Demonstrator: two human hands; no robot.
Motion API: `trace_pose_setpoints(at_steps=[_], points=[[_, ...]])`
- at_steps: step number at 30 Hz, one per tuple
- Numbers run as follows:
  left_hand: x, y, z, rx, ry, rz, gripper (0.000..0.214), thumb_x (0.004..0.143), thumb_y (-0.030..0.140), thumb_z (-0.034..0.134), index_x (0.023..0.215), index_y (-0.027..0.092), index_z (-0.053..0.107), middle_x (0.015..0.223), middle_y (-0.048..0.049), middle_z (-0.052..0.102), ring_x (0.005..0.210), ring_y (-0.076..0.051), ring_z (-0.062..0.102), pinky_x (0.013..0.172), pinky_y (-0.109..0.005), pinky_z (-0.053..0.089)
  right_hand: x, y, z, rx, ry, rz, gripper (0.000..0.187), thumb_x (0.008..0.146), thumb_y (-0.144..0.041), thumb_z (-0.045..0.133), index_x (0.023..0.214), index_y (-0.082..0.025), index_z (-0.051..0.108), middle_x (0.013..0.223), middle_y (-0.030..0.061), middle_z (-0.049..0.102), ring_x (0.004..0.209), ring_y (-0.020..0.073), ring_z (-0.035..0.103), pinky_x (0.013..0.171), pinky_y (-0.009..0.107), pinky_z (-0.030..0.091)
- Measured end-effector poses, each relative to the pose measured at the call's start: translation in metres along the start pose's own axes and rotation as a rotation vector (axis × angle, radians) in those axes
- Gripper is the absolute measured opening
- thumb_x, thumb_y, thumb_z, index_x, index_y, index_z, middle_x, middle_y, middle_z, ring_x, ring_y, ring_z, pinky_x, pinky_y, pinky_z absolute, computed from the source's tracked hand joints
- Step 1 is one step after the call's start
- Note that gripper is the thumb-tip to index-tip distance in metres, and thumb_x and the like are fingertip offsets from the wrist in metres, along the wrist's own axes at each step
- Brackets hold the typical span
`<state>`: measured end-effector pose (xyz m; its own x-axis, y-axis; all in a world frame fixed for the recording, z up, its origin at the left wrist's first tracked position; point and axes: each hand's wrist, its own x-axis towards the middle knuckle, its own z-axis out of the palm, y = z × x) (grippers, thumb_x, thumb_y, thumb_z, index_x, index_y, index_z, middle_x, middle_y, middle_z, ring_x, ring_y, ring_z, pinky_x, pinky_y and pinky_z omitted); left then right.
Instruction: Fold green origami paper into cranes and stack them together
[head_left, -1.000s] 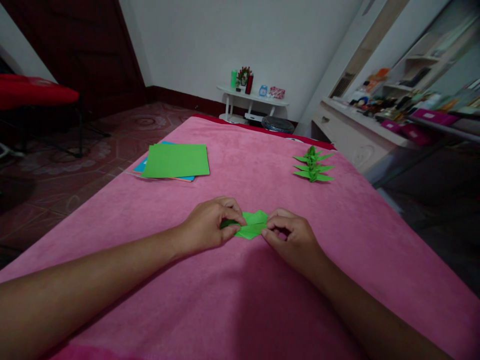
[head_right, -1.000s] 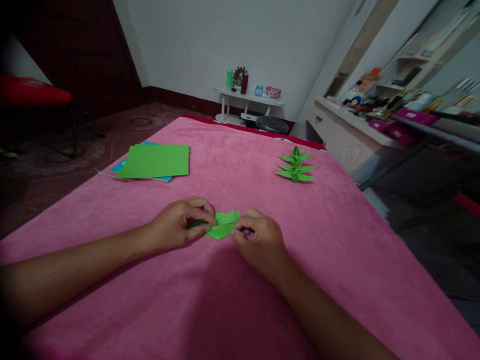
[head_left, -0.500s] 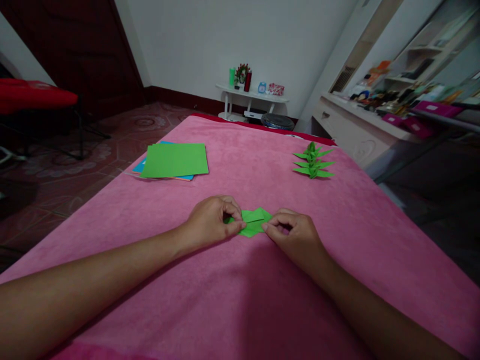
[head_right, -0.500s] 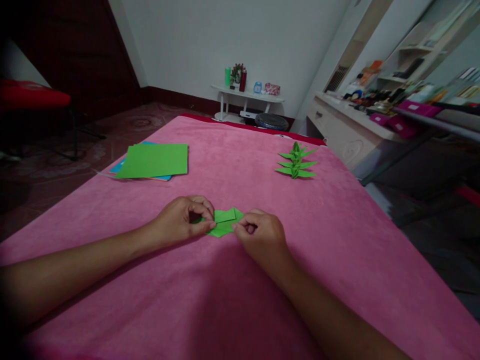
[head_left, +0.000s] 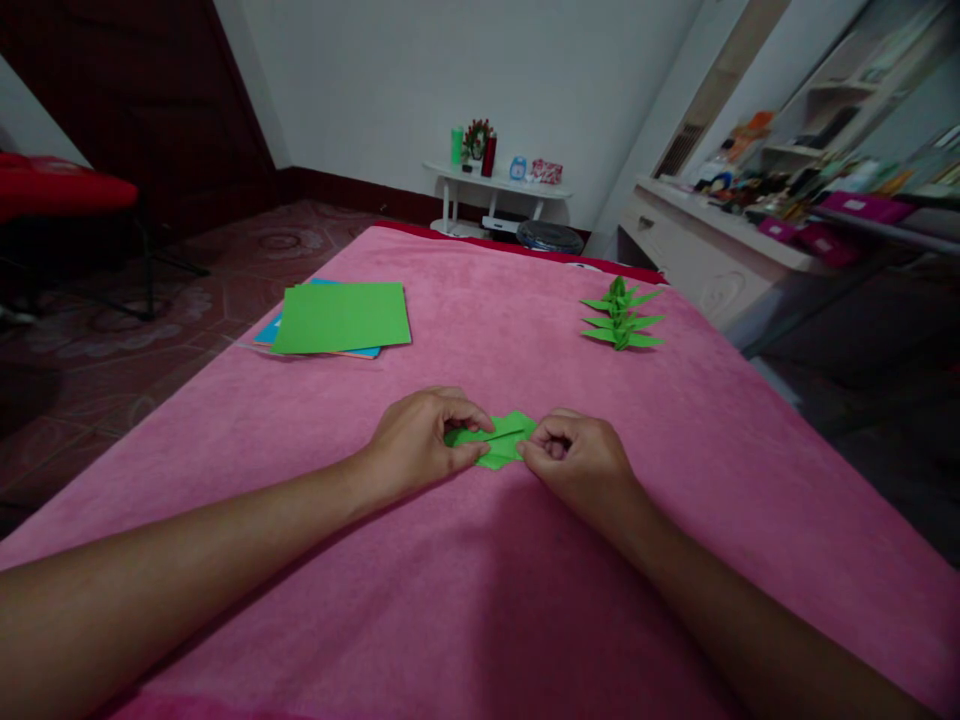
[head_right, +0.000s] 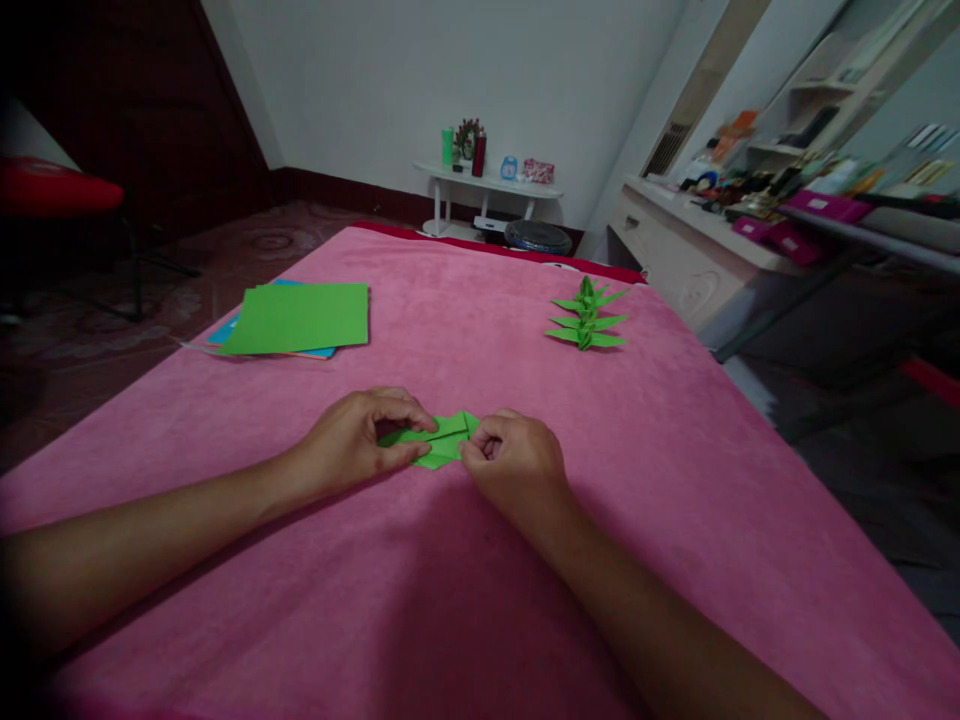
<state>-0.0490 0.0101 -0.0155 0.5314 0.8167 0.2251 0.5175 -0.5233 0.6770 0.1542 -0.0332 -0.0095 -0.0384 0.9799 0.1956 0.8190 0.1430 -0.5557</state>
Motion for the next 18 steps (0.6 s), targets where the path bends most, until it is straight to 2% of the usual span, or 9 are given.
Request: trace_pose_setpoints(at_steps=[8, 13, 18], points=[[-0.0001, -0.0055, 0.0008, -0.009, -0.050, 0.011, 0.021, 0.074, 0.027, 0.066, 0.094, 0.029, 0.074, 0.084, -0.0013, 0.065, 0.078, -0.015, 0.058, 0.070, -0.027, 0.045, 0.0012, -0.0005, 0.0008, -0.018, -0.013, -0.013, 0.015, 0.067, -0.021, 0.057, 0.053, -0.019, 0.057, 0.057, -0.0015, 0.053, 0.051, 0.0098, 0.045, 0.048, 0.023, 0.030], [0.0037, -0.0015, -0.0001, -0.012, -0.067, -0.014, 0.016, 0.076, 0.033, 0.065, 0.087, 0.028, 0.075, 0.081, -0.0015, 0.065, 0.075, -0.014, 0.057, 0.065, -0.025, 0.042, 0.0019, 0.0004, 0.0007, -0.030, -0.021, -0.034, 0.015, 0.066, -0.020, 0.058, 0.052, -0.019, 0.055, 0.058, -0.0014, 0.053, 0.051, 0.0100, 0.045, 0.048, 0.023, 0.030], [0.0088, 0.0011, -0.0025, -0.014, -0.094, -0.040, 0.013, 0.073, 0.031, 0.067, 0.082, 0.027, 0.076, 0.078, -0.0010, 0.066, 0.069, -0.013, 0.056, 0.059, -0.023, 0.037, 0.0027, -0.0022, -0.0020, -0.022, -0.044, -0.013, 0.015, 0.066, -0.021, 0.060, 0.052, -0.019, 0.055, 0.057, -0.0015, 0.052, 0.052, 0.0102, 0.045, 0.048, 0.023, 0.030]])
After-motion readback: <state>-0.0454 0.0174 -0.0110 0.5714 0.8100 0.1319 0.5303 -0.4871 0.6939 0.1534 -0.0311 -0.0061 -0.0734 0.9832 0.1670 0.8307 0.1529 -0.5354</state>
